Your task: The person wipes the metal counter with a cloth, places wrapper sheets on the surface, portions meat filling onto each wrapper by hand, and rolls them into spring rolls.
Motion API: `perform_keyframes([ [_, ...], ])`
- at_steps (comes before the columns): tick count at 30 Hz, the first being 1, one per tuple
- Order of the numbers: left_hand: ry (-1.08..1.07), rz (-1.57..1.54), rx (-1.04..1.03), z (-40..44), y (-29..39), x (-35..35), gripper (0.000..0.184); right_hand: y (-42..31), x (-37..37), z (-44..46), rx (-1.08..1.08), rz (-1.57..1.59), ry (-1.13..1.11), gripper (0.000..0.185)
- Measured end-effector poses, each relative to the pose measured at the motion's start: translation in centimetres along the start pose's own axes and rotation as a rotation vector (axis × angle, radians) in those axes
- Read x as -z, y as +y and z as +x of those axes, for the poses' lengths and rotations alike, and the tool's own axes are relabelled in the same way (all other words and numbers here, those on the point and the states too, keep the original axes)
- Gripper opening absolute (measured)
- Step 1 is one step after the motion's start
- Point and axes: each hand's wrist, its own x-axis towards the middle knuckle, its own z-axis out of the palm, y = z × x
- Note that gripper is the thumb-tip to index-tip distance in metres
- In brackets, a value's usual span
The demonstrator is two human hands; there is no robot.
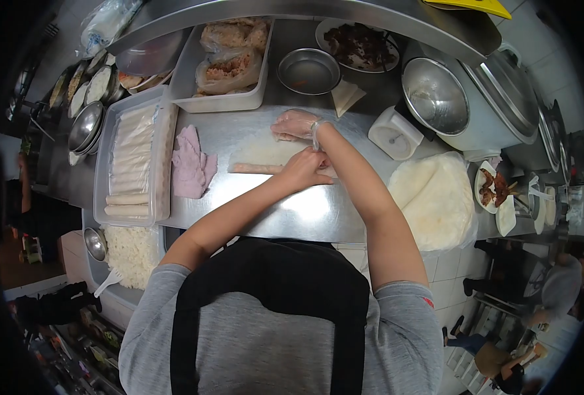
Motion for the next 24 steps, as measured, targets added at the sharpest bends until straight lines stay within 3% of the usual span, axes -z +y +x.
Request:
perform_keyframes([
  [9, -0.084, -0.121, 0.033, 1.2, -0.1, -0.8, 0.034, 0.5, 0.1, 0.1, 0.037, 0.028, -0.02, 0.034],
  [11, -0.103, -0.094, -0.04, 0.8, -0.6, -1.5, 0.037, 0.4, 0.2, 0.0, 0.04, -0.033, -0.016, 0.035],
  [15, 0.049, -0.09, -0.085, -1.6, -1.6, 0.5, 0.035, -0.3, -0.2, -0.3, 0.004, -0.139, 0.067, 0.035],
  [17, -0.02, -0.044, 0.069, -4.4, -3.6, 3.8, 0.034, -0.1, -0.3, -0.1, 0.025, -0.121, 0.079, 0.037],
  [21, 0.018, 0.065, 0.176, -9.1, -6.6, 9.6, 0.035, 1.1, -0.5, 0.9, -0.036, 0.096, 0.06, 0.036],
  [24, -0.035, 0.052, 0.24, -9.7, -7.3, 10.8, 0.033, 1.2, -0.4, 0.9, -0.027, 0.075, 0.07, 0.033],
])
